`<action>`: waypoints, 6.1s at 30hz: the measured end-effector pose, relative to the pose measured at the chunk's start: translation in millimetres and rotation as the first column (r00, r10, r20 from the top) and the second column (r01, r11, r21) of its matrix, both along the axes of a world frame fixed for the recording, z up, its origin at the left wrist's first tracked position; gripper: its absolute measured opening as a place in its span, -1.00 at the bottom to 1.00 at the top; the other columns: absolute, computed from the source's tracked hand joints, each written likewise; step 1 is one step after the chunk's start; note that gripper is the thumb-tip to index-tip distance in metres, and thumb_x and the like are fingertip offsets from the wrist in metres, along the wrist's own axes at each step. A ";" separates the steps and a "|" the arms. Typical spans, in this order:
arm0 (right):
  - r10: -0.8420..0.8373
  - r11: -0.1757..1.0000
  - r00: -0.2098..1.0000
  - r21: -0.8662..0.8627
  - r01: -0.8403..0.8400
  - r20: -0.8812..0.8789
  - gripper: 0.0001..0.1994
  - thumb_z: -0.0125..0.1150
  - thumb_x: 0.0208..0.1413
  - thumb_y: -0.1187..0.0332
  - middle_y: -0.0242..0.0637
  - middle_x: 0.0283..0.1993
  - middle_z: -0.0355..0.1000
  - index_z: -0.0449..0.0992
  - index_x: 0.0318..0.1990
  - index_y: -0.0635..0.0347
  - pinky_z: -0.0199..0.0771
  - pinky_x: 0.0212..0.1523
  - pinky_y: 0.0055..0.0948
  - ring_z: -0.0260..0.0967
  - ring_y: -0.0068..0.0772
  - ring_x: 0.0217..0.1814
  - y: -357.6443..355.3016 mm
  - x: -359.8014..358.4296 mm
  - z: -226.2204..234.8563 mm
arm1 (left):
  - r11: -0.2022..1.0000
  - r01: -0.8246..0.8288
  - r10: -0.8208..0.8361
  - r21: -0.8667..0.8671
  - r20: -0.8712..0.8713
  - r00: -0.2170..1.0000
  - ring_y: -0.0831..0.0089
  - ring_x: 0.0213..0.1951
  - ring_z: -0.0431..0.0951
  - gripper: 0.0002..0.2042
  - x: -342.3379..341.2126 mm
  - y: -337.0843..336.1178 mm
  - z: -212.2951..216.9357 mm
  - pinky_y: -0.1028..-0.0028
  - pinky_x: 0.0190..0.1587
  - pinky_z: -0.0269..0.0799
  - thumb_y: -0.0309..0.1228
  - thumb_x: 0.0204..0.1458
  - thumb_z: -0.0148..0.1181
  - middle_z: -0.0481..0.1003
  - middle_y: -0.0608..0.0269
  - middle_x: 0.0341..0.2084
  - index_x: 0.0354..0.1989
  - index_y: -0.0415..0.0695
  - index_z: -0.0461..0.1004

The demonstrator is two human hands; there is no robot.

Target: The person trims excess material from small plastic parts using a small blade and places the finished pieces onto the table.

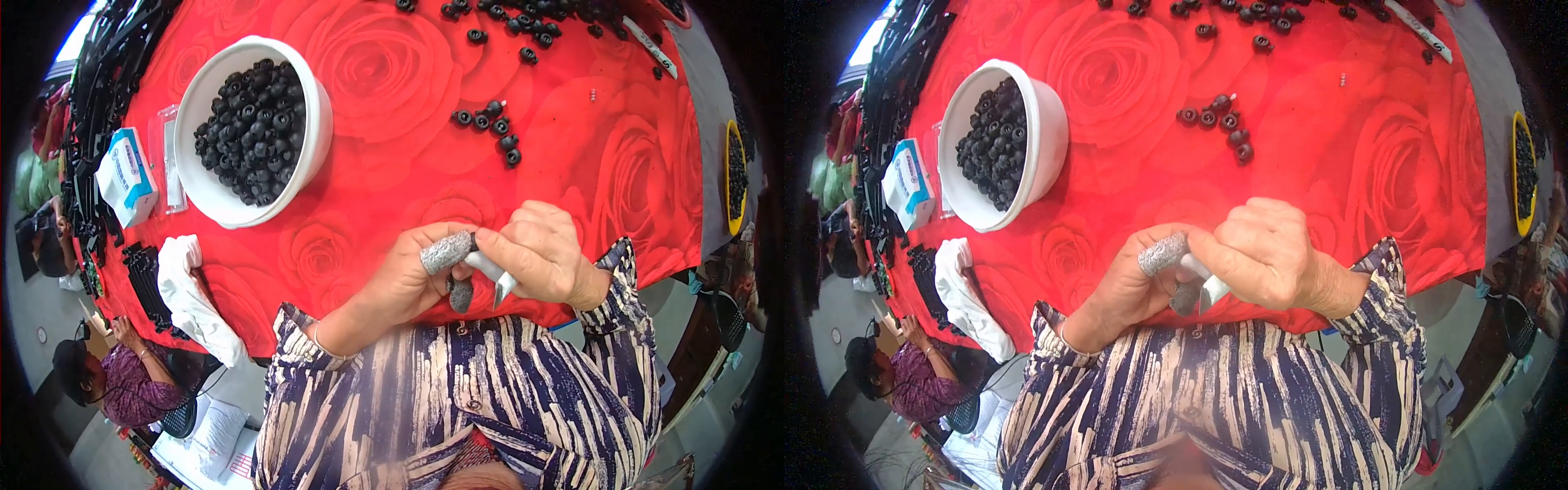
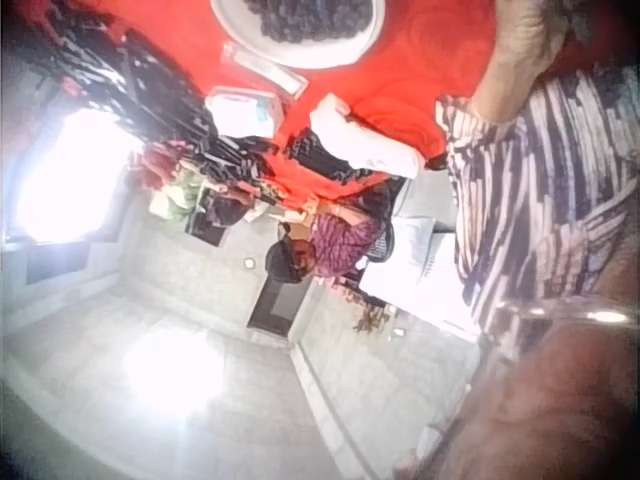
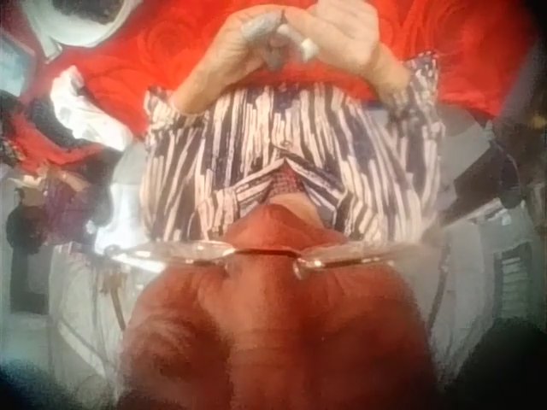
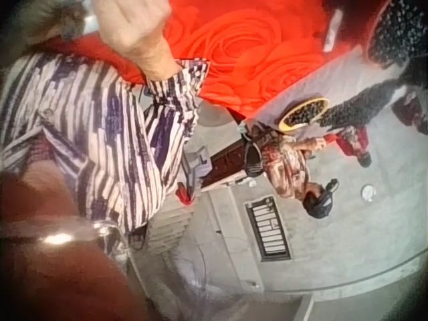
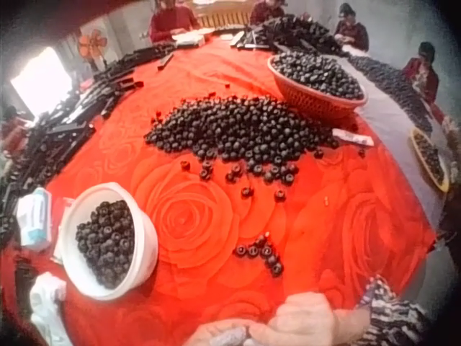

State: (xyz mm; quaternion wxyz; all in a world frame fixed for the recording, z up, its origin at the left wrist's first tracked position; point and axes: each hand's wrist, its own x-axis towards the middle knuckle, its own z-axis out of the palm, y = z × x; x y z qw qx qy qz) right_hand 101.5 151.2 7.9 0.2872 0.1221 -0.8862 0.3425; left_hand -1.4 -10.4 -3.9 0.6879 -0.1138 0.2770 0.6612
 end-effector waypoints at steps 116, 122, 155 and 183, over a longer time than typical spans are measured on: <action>0.015 0.999 0.992 -0.037 -0.020 -0.125 -0.53 0.25 -0.49 0.48 -0.29 -0.44 0.30 0.50 -0.23 0.43 0.11 -0.67 -0.51 0.21 -0.48 -0.60 4.0 7.2 7.1 | 0.981 0.027 0.009 0.191 -0.182 0.983 0.50 -0.33 0.45 -0.78 -6.4 2.6 6.5 0.55 -0.27 0.38 -0.52 0.00 0.12 0.46 0.12 -0.28 -0.17 -0.32 0.46; 0.000 1.000 0.993 0.009 0.001 -0.119 -0.50 0.22 -0.52 0.51 -0.30 -0.45 0.29 0.49 -0.21 0.44 0.12 -0.67 -0.50 0.21 -0.48 -0.60 2.9 5.0 4.6 | 0.988 0.012 0.029 0.151 -0.262 0.965 0.51 -0.34 0.45 -0.79 -6.5 3.7 10.6 0.56 -0.26 0.38 -0.54 0.01 0.11 0.46 0.14 -0.30 -0.16 -0.31 0.46; -0.014 0.927 0.989 -0.370 0.069 0.148 -0.64 0.33 -0.21 0.53 -0.19 -0.41 0.41 0.49 -0.16 0.33 0.41 -0.52 -0.45 0.41 -0.34 -0.48 -4.0 -0.9 11.8 | 0.996 -0.011 0.037 0.084 -0.314 0.949 0.54 -0.46 0.48 -0.81 -10.3 2.5 6.7 0.61 -0.37 0.41 -0.41 0.07 0.12 0.51 0.20 -0.43 -0.23 -0.29 0.49; -0.035 0.996 0.981 0.075 0.050 -0.193 -0.56 0.20 -0.57 0.47 -0.39 -0.59 0.19 0.47 -0.32 0.44 0.00 -0.71 -0.54 0.13 -0.53 -0.66 1.4 2.4 6.7 | 0.991 -0.002 -0.007 0.132 0.070 0.998 0.56 -0.44 0.44 -0.78 -0.7 6.7 -3.1 0.63 -0.38 0.38 -0.45 0.01 0.17 0.50 0.21 -0.38 -0.17 -0.25 0.48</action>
